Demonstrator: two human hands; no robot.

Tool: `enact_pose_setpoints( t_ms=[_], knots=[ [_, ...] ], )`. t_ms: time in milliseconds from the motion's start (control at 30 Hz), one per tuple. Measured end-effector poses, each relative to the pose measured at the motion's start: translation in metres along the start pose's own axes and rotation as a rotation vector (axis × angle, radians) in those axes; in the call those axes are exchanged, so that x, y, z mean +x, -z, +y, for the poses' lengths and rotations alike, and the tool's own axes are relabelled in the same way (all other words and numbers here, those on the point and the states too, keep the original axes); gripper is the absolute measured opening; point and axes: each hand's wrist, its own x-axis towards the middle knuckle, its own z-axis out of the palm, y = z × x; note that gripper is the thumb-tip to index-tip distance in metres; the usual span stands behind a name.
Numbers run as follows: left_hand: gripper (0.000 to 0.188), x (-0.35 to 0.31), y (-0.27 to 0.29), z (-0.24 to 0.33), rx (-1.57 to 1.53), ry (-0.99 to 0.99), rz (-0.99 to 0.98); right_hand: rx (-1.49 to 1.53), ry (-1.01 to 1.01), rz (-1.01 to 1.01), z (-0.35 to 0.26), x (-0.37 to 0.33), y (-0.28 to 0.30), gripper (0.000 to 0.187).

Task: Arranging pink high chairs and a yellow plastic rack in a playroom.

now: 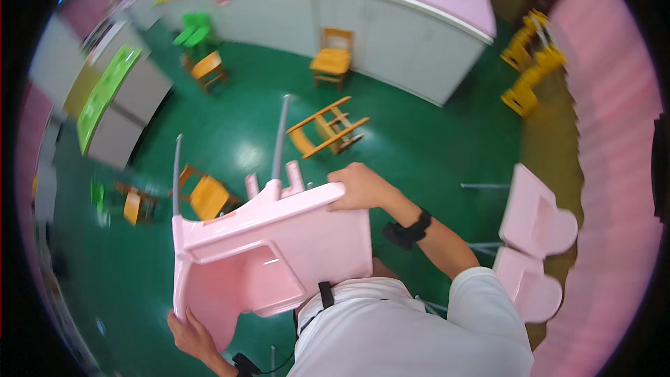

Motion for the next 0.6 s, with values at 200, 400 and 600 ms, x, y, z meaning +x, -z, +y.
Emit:
enact_pose_setpoints(
  t_ms=[200,400,600],
  knots=[
    [0.033,0.011,-0.001,0.123,-0.103,-0.202,-0.065,-0.072,-0.122,0.272,0.065,-0.096,0.083,0.035],
    [0.040,0.046,-0.001,0.245,-0.097,-0.639,0.124,-0.058,-0.347,0.492,0.095,-0.208,0.144,0.034],
    [0.040,0.078,-0.038,0.374,-0.352,-0.968,0.149,-0.089,-0.645,0.690,0.123,-0.286,0.156,0.035]
  ],
)
